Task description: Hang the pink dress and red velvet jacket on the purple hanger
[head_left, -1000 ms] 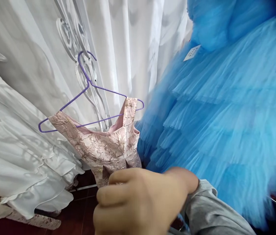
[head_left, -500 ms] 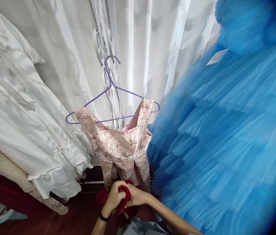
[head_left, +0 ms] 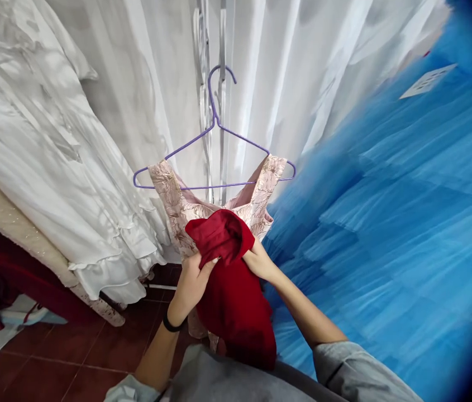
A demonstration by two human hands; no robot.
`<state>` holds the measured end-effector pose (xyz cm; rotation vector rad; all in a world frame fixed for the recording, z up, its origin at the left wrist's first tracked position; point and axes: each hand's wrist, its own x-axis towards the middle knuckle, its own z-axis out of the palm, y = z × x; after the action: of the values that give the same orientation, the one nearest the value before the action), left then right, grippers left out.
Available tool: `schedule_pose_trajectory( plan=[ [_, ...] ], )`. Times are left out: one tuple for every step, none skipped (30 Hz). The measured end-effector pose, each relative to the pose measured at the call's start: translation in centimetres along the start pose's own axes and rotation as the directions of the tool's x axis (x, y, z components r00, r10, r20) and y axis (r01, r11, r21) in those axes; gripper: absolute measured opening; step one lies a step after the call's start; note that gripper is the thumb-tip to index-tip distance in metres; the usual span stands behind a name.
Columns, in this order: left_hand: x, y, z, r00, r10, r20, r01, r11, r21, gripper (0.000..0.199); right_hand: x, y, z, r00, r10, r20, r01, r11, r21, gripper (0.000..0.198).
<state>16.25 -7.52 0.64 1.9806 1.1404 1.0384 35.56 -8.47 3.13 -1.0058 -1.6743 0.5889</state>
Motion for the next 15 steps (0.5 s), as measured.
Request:
schedule_pose_trajectory(
  plan=[
    [0.3,0.3,-0.5,1.0,0.01,-0.007,-0.009,0.996,0.092,0.033,0.1,-0.1,-0.3,1.0,0.011,0.0,-0.011,0.999,-0.033,0.025],
    [0.5,0.7,-1.1,1.0,0.011,-0.017,-0.008,0.98,0.197,0.033,0.3,-0.3,-0.7,1.0,0.012,0.021,-0.01,0.996,-0.084,0.024],
    [0.7,1.0,-1.7,0.999,0.008,-0.033,0.002,0.952,0.305,0.032,0.5,-0.7,-1.2,0.998,-0.002,0.056,0.01,0.989,-0.145,0.023],
    [0.9,1.4,-2.4,0.998,0.012,-0.055,0.012,0.916,0.402,0.031,0.7,-1.2,-1.8,0.996,-0.03,0.087,0.047,0.978,-0.203,0.02],
    [1.0,1.8,-3.2,0.996,0.03,-0.08,0.011,0.885,0.466,0.028,1.0,-2.0,-2.4,0.992,-0.065,0.106,0.09,0.966,-0.244,0.018],
    [1.2,2.4,-4.0,0.993,0.063,-0.098,-0.008,0.877,0.48,0.025,1.3,-2.9,-3.0,0.99,-0.094,0.106,0.119,0.959,-0.257,0.017],
    [1.3,3.0,-5.0,0.99,0.104,-0.1,-0.049,0.896,0.442,0.022,1.7,-3.8,-3.6,0.99,-0.102,0.095,0.122,0.964,-0.236,0.016],
    [1.5,3.6,-5.9,0.986,0.145,-0.078,-0.108,0.929,0.355,0.021,2.1,-4.7,-4.0,0.994,-0.077,0.081,0.09,0.98,-0.177,0.016],
    [1.8,4.1,-6.9,0.983,0.183,-0.032,-0.172,0.959,0.225,0.024,2.5,-5.5,-4.4,0.997,-0.021,0.076,0.028,0.996,-0.088,0.016],
    [2.2,4.5,-7.7,0.976,0.219,0.015,-0.219,0.973,0.068,0.031,2.8,-6.1,-4.5,0.996,0.046,0.079,-0.048,0.999,0.02,0.015],
    [2.6,4.7,-8.2,0.968,0.247,0.042,-0.243,0.967,-0.079,0.038,3.1,-6.5,-4.6,0.99,0.113,0.086,-0.124,0.983,0.133,0.015],
    [3.0,4.7,-8.5,0.964,0.264,0.041,-0.252,0.951,-0.181,0.041,3.3,-6.7,-4.5,0.981,0.17,0.093,-0.187,0.953,0.237,0.016],
    [3.5,4.4,-8.4,0.963,0.271,0.018,-0.26,0.94,-0.222,0.041,3.5,-6.6,-4.4,0.973,0.212,0.094,-0.231,0.919,0.32,0.017],
    [3.9,4.0,-8.0,0.962,0.275,0.001,-0.268,0.939,-0.218,0.04,3.6,-6.4,-4.3,0.968,0.239,0.08,-0.251,0.892,0.377,0.019],
    [4.2,3.5,-7.1,0.96,0.281,0.013,-0.273,0.943,-0.191,0.044,3.7,-6.1,-4.4,0.968,0.246,0.048,-0.245,0.885,0.395,0.021]
  ],
)
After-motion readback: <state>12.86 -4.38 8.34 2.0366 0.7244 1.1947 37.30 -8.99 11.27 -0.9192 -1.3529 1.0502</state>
